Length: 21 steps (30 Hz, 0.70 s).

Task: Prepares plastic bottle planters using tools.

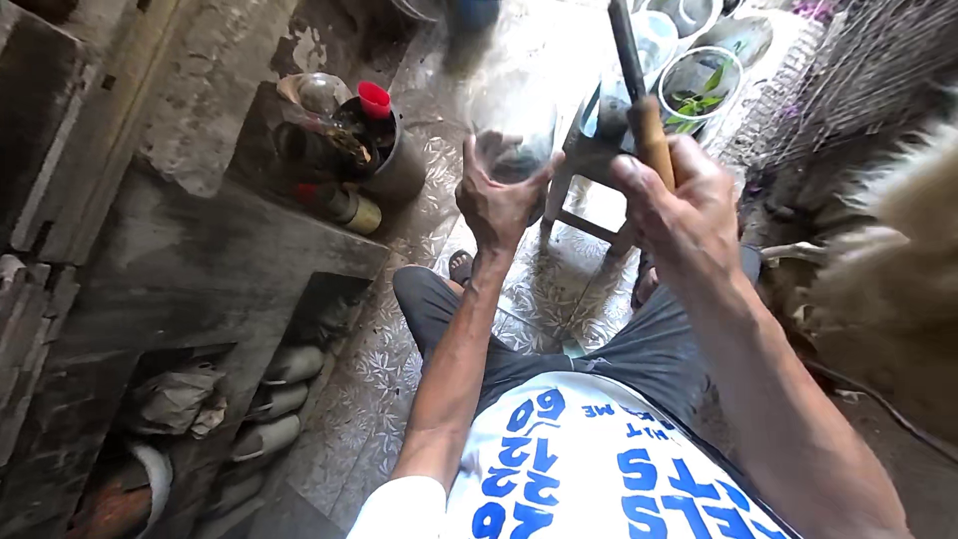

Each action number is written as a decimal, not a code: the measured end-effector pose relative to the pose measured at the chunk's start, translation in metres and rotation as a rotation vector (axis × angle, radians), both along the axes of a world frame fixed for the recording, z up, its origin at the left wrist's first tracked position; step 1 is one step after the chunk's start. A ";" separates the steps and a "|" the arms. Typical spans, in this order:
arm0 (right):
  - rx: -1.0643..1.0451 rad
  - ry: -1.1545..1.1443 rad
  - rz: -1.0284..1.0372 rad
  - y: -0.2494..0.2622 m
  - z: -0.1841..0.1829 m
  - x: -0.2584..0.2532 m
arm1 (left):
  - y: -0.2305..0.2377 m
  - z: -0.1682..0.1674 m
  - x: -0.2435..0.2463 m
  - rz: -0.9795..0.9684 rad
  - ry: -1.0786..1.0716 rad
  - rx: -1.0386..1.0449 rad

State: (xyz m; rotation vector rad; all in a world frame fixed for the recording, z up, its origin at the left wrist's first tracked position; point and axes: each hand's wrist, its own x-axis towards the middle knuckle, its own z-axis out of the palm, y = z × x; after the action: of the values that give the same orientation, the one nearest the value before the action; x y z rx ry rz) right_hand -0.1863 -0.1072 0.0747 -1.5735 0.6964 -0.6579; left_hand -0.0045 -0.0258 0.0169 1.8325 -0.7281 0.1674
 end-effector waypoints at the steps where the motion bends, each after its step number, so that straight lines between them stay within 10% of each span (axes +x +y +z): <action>1: 0.026 -0.022 0.006 -0.004 0.005 0.012 | 0.003 -0.006 -0.008 -0.019 -0.008 -0.007; 10: -0.053 0.113 0.208 -0.027 0.018 0.050 | 0.012 -0.027 -0.044 -0.241 0.132 -0.153; 17: 0.078 -0.017 0.481 -0.045 0.034 0.063 | 0.023 -0.015 0.009 -0.959 0.327 -0.182; 21: 0.148 -0.051 0.424 -0.053 0.037 0.067 | 0.008 -0.014 0.011 -0.937 0.356 -0.202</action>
State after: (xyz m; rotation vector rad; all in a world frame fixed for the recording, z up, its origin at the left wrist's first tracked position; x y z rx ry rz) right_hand -0.1192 -0.1603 0.1112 -1.4988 0.3467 -0.3228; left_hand 0.0069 -0.0179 0.0031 1.1321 -1.1747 -0.6543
